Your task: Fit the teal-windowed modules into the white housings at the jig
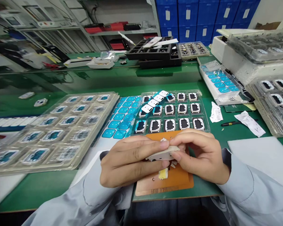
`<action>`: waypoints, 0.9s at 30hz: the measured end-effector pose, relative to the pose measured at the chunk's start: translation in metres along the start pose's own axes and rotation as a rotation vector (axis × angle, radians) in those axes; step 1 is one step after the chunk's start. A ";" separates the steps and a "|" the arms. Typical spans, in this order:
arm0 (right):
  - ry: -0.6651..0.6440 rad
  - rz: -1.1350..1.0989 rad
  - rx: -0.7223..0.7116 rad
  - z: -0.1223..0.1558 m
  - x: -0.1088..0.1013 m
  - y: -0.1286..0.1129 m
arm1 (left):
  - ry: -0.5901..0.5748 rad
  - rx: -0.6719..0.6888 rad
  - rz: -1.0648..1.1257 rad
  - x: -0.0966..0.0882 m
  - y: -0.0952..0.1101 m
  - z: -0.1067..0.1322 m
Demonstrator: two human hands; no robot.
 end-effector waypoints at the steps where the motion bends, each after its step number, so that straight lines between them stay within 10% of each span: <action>1: 0.001 0.003 -0.001 0.000 0.000 0.000 | -0.002 0.001 0.002 0.001 0.000 0.000; 27: 0.016 -0.024 0.026 0.000 0.001 0.001 | 0.008 0.009 -0.042 0.001 0.000 0.000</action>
Point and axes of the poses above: each hand's wrist, its own z-axis away from the middle knuckle, its own x-axis out of the palm, y = z × x, the point moved 4 cm from there along -z, towards the middle knuckle, and after that the axes turned 7 degrees about -y, right-handed, at the moved point
